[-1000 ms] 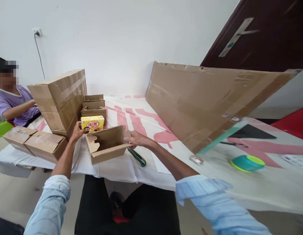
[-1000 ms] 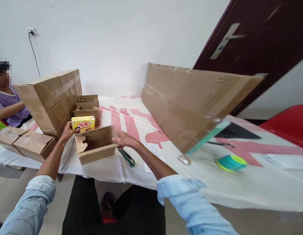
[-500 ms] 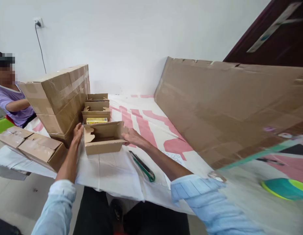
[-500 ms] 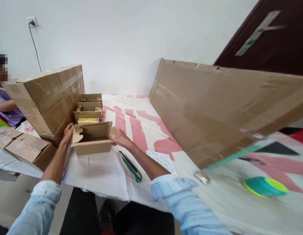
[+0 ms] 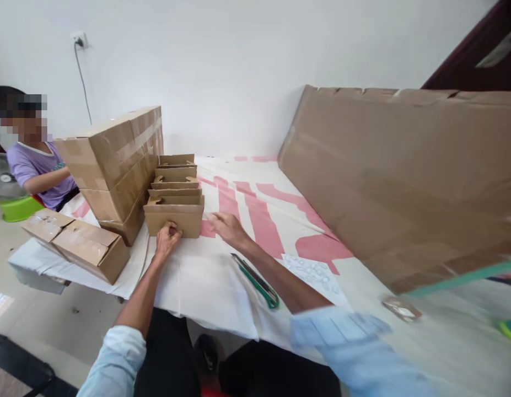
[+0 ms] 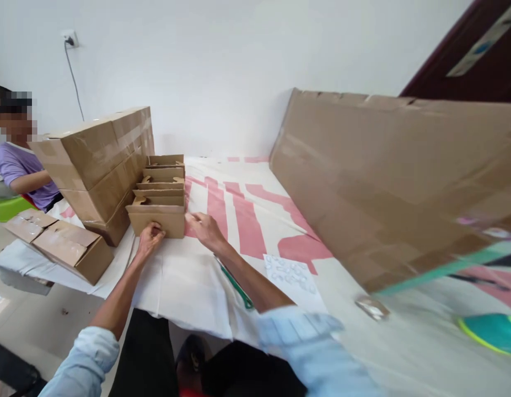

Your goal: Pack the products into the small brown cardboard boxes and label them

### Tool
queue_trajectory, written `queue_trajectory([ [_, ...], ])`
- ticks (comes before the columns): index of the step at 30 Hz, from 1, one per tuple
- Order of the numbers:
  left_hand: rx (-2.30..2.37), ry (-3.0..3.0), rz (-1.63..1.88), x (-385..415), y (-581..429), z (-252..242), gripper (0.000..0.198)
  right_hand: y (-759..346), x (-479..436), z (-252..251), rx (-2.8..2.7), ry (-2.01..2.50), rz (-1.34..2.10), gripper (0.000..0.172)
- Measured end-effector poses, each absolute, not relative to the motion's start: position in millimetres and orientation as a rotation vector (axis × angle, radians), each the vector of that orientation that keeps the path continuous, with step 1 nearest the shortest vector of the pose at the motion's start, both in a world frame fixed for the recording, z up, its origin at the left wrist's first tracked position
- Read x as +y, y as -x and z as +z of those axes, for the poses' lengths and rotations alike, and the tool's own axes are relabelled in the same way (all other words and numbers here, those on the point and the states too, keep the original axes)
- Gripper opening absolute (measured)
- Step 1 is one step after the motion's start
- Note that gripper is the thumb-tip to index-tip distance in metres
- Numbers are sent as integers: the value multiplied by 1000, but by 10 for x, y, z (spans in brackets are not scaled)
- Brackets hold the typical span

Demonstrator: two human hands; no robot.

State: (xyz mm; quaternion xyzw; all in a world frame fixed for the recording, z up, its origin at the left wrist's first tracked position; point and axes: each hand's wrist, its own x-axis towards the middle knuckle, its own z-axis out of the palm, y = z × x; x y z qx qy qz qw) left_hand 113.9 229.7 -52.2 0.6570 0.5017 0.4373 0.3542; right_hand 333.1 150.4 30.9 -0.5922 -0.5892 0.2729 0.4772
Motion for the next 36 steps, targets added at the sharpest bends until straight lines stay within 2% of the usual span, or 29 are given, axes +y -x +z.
queue_trajectory([
  [4, 1366, -1712, 1051, 2476, -1170, -494, 24, -3680, 871, -33, -1480, 1616, 453, 51],
  [10, 1369, -1764, 914, 2602, -1291, -388, 58, -4056, 269, -848, -1522, 1849, 220, 59],
  [13, 1332, -1842, 852, 2598, -1367, -246, 73, -4092, 127, -1154, -1573, 1874, 170, 56],
  [17, 1259, -1999, 811, 2335, -1355, -74, 83, -4067, 32, -1407, -1616, 1847, 44, 52],
  [25, 1192, -2326, 767, 1299, -327, 298, 78, -4016, 35, -1596, -1572, 1846, -121, 56],
  [28, 1314, -2731, 367, 1155, 222, 607, 88, -3989, 44, -1562, -1542, 1860, -71, 55],
  [31, 1436, -2853, -46, 1214, 595, 850, 104, -3959, 53, -1506, -1512, 1878, -21, 52],
  [34, 1513, -2817, -243, 1366, 765, 931, 116, -3940, 61, -1477, -1504, 1884, -13, 52],
  [36, 1478, -2787, -250, 1455, 811, 917, 115, -3937, 65, -1483, -1496, 1887, -21, 54],
])
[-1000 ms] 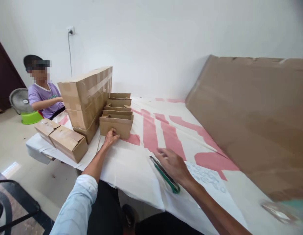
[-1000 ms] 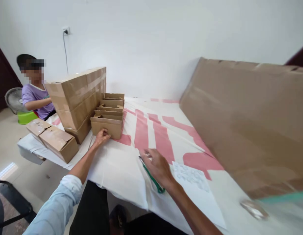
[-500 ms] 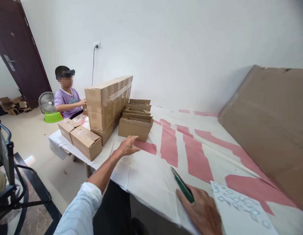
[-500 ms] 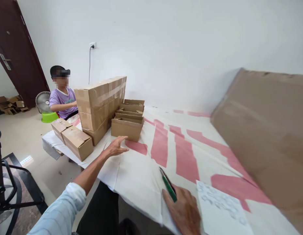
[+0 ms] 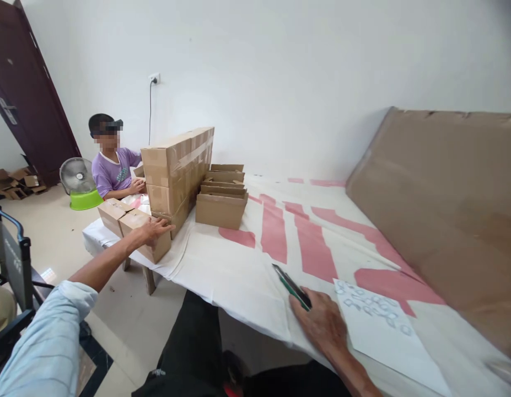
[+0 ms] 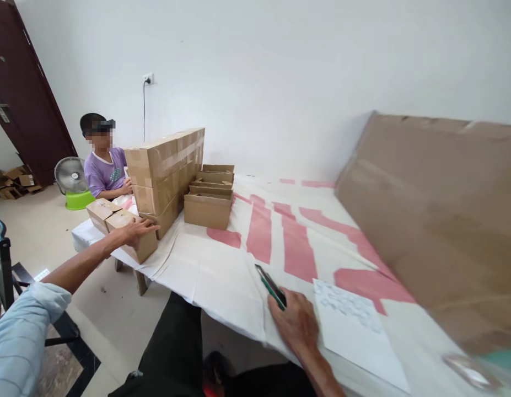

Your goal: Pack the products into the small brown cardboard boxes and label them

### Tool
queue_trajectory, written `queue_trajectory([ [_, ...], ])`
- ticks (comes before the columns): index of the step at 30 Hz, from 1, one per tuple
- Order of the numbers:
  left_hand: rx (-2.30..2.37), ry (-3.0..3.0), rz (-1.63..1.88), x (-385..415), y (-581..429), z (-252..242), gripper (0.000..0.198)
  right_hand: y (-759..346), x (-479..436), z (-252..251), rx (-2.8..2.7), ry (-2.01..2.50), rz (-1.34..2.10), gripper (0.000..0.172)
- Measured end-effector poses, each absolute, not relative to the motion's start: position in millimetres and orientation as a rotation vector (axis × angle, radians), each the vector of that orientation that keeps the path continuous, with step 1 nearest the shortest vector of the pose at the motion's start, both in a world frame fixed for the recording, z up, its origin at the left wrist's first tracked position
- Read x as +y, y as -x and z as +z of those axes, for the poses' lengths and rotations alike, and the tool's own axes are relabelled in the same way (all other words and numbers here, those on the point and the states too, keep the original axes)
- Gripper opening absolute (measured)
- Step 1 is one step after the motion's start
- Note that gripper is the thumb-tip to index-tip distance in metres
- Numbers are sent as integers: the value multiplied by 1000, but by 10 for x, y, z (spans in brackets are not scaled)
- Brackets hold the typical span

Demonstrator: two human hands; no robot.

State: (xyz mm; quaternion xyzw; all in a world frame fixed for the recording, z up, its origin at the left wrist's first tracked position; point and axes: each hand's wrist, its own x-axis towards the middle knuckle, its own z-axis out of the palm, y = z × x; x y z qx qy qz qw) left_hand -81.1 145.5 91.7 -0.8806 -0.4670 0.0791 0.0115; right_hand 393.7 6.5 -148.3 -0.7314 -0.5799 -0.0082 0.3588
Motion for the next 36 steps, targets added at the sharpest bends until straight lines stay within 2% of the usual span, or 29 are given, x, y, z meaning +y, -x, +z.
queue_trajectory([
  [7, -1404, 2852, 143, 1526, 905, 860, 122, -3952, 71, -1517, -1479, 1881, -30, 53],
  [12, -1272, 2805, 235, 1422, 719, 873, 111, -3942, 75, -1483, -1479, 1903, -30, 44],
  [15, -1165, 2905, 168, 1314, 413, 840, 107, -3942, 71, -1486, -1489, 1908, -40, 44],
  [21, -995, 3196, -255, 1096, -401, 673, 89, -3938, 50, -1527, -1501, 1874, -97, 44],
  [28, -901, 3298, -501, 853, -1234, 415, 95, -3943, 18, -1516, -1493, 1862, -127, 39],
  [31, -840, 3380, -729, 775, -1242, 487, 94, -3964, 1, -1514, -1479, 1873, -116, 38],
  [36, -1088, 3086, -1459, 895, -518, 675, 90, -3980, -1, -1523, -1491, 1926, -106, 43],
])
